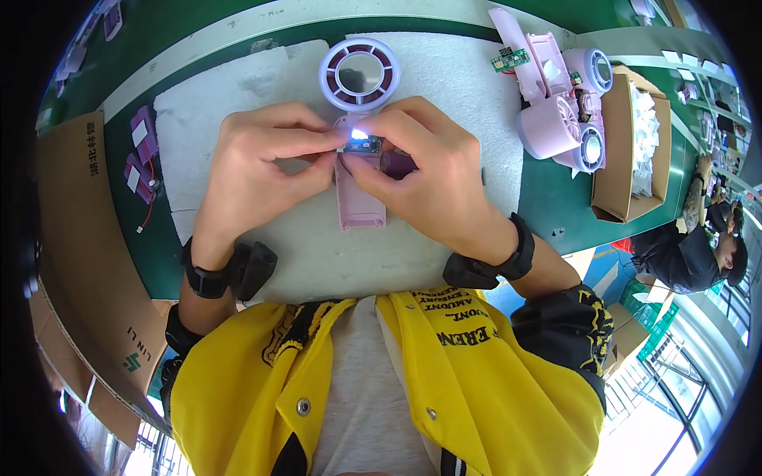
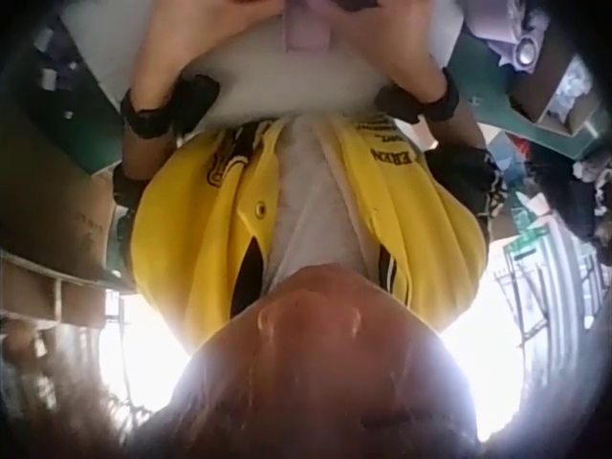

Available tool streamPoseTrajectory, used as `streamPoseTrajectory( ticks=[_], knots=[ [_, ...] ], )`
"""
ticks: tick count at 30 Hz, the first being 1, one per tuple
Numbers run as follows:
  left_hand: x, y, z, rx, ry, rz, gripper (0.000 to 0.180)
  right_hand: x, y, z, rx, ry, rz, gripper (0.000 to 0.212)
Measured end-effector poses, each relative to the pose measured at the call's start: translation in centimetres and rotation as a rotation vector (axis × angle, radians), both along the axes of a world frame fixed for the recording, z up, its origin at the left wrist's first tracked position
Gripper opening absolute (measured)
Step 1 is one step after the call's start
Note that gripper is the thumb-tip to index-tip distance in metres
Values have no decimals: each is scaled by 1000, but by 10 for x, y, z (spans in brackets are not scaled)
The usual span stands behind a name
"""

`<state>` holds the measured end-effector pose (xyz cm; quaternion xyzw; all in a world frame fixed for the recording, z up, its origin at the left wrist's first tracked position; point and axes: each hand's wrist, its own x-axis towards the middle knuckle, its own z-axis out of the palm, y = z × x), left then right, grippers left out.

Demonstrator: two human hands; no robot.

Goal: The person assembles handheld fans by connecting a battery pack to a circuit board and fitting them into the housing. They press a button to test the light and then set the fan aside to begin another.

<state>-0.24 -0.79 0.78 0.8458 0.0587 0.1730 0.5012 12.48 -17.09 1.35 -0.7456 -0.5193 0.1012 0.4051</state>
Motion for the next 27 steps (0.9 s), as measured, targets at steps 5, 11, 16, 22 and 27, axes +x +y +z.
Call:
streamPoseTrajectory(
  ticks=[5,11,16,22,27],
  knots=[
    [0,1,-3,1,-21,-26,26,1,0,0,5,35,3,36],
    [0,1,-3,-2,-15,-22,26,-1,1,0,-1,20,-9,36],
    [4,-1,-7,-28,-28,1,23,-2,0,-1,1,18,-32,36],
    [1,1,-1,-67,-2,-2,21,-3,-1,5,-65,154,-55,27],
    [1,5,-5,-415,165,-68,27,0,-2,8,-107,212,-45,20]
  ],
)
